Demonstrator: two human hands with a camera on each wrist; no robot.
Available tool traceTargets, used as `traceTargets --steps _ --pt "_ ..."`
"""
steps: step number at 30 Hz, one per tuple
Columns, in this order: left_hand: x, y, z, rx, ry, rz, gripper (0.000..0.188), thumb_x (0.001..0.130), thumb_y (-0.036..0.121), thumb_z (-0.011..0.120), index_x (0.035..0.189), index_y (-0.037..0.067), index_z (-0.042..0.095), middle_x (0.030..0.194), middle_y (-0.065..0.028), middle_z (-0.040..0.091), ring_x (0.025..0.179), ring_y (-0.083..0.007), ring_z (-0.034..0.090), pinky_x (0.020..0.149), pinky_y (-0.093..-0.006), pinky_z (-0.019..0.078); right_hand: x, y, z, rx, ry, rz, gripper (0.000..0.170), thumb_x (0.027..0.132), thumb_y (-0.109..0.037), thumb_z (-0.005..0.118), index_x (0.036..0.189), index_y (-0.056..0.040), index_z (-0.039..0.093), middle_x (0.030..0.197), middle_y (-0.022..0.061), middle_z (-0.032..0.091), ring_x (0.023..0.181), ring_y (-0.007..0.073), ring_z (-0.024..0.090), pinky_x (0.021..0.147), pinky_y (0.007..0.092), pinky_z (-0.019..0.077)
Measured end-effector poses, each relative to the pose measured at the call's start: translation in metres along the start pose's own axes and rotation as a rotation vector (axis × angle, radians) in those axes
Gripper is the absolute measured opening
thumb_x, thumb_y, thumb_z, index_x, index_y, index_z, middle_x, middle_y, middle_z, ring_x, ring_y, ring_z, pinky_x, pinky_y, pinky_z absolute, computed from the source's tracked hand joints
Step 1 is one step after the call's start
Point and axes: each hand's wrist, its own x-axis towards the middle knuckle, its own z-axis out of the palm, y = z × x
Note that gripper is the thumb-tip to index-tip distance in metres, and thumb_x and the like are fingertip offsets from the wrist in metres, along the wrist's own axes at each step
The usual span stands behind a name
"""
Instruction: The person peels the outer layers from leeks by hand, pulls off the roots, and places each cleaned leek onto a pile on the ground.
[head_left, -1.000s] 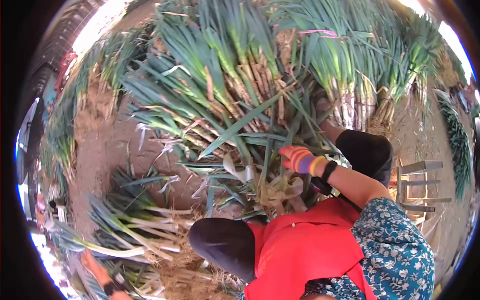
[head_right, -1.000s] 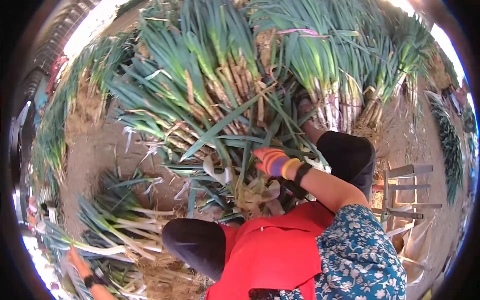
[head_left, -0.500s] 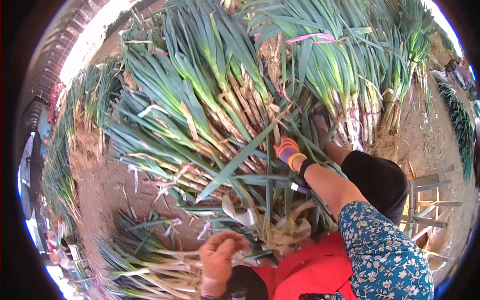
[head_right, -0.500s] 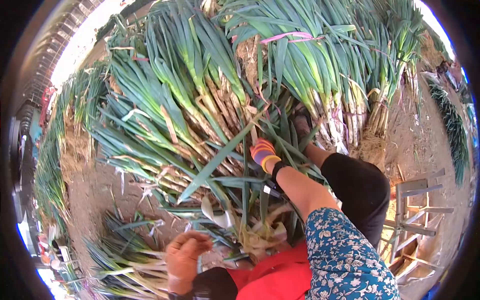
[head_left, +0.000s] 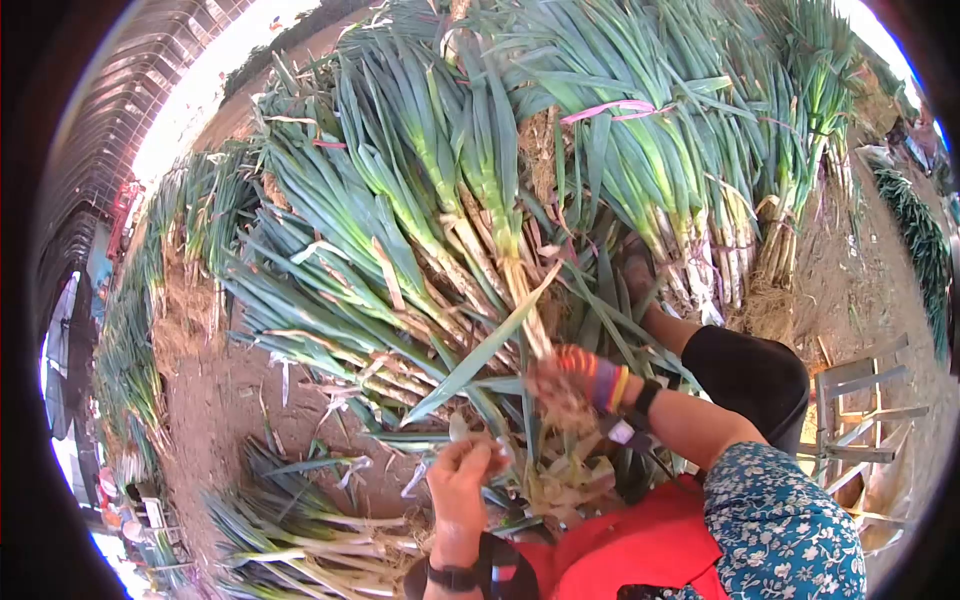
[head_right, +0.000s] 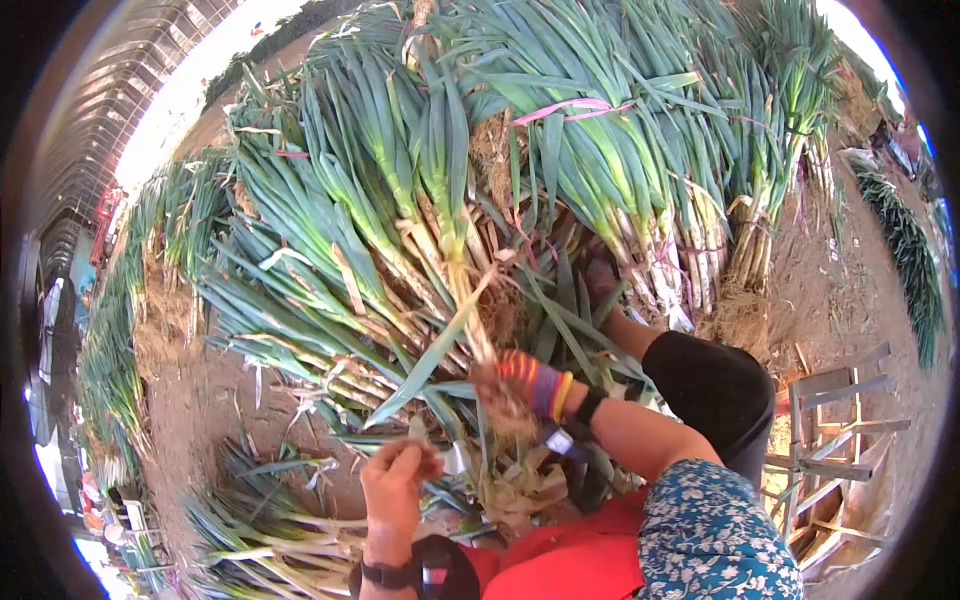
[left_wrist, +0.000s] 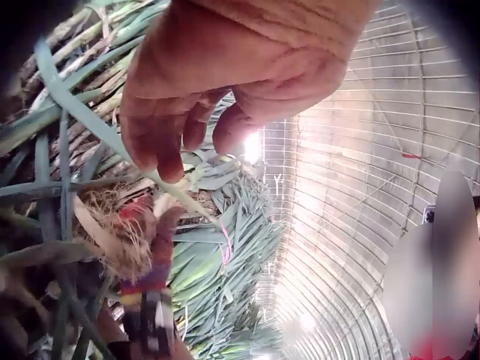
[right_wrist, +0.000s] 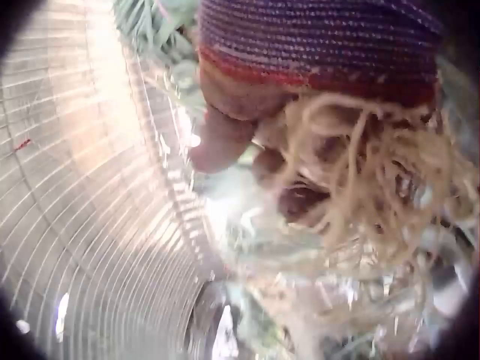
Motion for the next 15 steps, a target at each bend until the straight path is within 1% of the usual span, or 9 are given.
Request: traceTargets --steps 1,3,4,6,8,10,12,13,15 --pt "0.000 0.001 0.000 0.059 -0.009 0.070 0.019 0.085 0.012 0.055 0.092 -0.006 0.059 0.081 -0.0116 0.062 0.070 -0.0192 0.061 0.066 -0.0294 0.0501 -0.034 -0.005 0.022 0.271 -0.190 0.030 0.022 0.083 -0.025 0.066 0.074 -0.0066 0.058 0.062 -0.0010 0.055 0.050 0.0094 0.052 0.043 0.0240 0.0401" --pt "0.004 0.001 0.001 -0.012 0.012 0.229 0.019 0.086 0.012 0.055 0.091 -0.006 0.059 0.079 -0.0104 0.062 0.071 -0.0183 0.059 0.066 -0.0281 0.0473 -0.084 -0.006 0.050 0.248 -0.319 0.204 0.017 0.079 -0.016 0.069 0.077 -0.0045 0.058 0.062 -0.0003 0.055 0.052 0.0096 0.053 0.044 0.0238 0.0406" --pt "0.002 0.005 0.004 -0.048 0.067 0.263 0.021 0.086 0.013 0.056 0.094 -0.006 0.059 0.081 -0.0105 0.062 0.074 -0.0179 0.060 0.067 -0.0282 0.0477 -0.104 -0.002 0.057 0.243 -0.327 0.213 0.017 0.079 -0.016 0.069 0.077 -0.0045 0.058 0.062 -0.0003 0.055 0.052 0.0096 0.053 0.044 0.0238 0.0406" --pt "-0.002 0.010 0.008 -0.080 0.184 0.324 0.027 0.088 0.019 0.058 0.104 -0.003 0.058 0.091 -0.0078 0.063 0.079 -0.0159 0.061 0.069 -0.0287 0.0483 -0.133 0.002 0.065 -0.078 -0.333 0.296 0.016 0.076 -0.014 0.071 0.081 -0.0041 0.060 0.063 -0.0003 0.056 0.055 0.0084 0.053 0.046 0.0228 0.0398" --pt "-0.001 0.010 0.004 -0.185 0.226 0.373 0.034 0.089 0.028 0.060 0.109 0.000 0.058 0.097 -0.0065 0.062 0.090 -0.0152 0.059 0.074 -0.0297 0.0471 -0.159 0.003 0.069 -0.179 -0.352 0.244 0.017 0.075 -0.015 0.072 0.081 -0.0038 0.060 0.063 -0.0003 0.056 0.055 0.0074 0.052 0.046 0.0225 0.0389" --pt "-0.013 0.020 -0.001 -0.367 0.095 0.451 0.037 0.090 0.030 0.058 0.112 0.000 0.056 0.101 -0.0078 0.061 0.091 -0.0175 0.059 0.077 -0.0328 0.0469 -0.178 0.008 0.073 -0.274 -0.376 0.188 0.018 0.075 -0.015 0.073 0.081 -0.0036 0.061 0.063 -0.0003 0.056 0.056 0.0064 0.052 0.046 0.0222 0.0380" --pt "-0.026 0.029 -0.015 -0.469 -0.036 0.502 0.035 0.091 0.028 0.056 0.111 -0.001 0.055 0.101 -0.0090 0.061 0.090 -0.0196 0.059 0.079 -0.0341 0.0473 -0.192 0.011 0.075 -0.330 -0.322 0.365 0.020 0.075 -0.017 0.073 0.086 -0.0030 0.063 0.065 -0.0003 0.057 0.060 0.0058 0.052 0.050 0.0248 0.0401" --pt "-0.029 0.029 -0.025 -0.482 -0.076 0.515 0.034 0.091 0.026 0.056 0.111 -0.001 0.055 0.100 -0.0097 0.061 0.089 -0.0206 0.059 0.079 -0.0346 0.0476 -0.187 0.021 0.069 -0.342 -0.333 0.371 0.020 0.075 -0.017 0.073 0.086 -0.0030 0.063 0.065 -0.0003 0.057 0.060 0.0058 0.052 0.050 0.0248 0.0401" --pt "-0.040 0.031 -0.032 -0.511 0.036 0.447 0.027 0.086 0.015 0.061 0.105 -0.002 0.056 0.094 -0.0103 0.061 0.085 -0.0217 0.059 0.077 -0.0352 0.0493 -0.168 0.051 0.052 -0.756 -0.469 0.107 0.035 0.076 -0.021 0.074 0.103 -0.0023 0.062 0.078 0.0000 0.063 0.072 0.0066 0.055 0.062 0.0262 0.0461"
